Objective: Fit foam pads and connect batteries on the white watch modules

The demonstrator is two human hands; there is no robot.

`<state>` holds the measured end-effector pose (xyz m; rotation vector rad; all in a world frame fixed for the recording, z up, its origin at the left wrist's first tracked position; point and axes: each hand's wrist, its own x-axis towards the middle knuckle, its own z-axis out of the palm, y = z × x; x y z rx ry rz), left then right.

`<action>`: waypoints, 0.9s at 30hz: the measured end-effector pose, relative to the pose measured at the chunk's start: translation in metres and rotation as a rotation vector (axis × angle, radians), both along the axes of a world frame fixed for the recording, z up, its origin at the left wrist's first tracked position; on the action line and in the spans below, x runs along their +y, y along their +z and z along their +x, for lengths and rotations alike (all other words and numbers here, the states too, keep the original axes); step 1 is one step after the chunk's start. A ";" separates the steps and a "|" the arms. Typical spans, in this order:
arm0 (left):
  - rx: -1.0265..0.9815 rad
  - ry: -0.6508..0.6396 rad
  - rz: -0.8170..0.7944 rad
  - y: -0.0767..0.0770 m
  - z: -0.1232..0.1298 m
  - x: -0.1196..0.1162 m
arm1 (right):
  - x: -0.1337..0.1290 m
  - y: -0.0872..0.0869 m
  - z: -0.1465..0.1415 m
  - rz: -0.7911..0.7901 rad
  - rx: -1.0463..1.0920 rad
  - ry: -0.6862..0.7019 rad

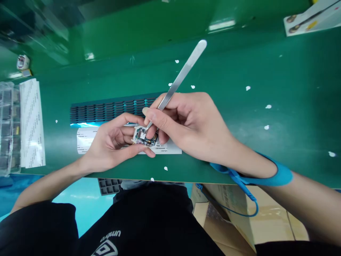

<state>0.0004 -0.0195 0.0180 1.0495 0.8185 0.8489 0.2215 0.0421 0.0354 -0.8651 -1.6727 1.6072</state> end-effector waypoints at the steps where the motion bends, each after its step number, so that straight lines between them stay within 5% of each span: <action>1: 0.003 0.002 0.010 0.000 0.000 -0.001 | 0.000 0.000 -0.001 -0.003 0.003 0.002; 27: 0.076 0.031 0.012 0.003 0.005 -0.004 | 0.000 -0.002 -0.003 -0.026 -0.005 0.022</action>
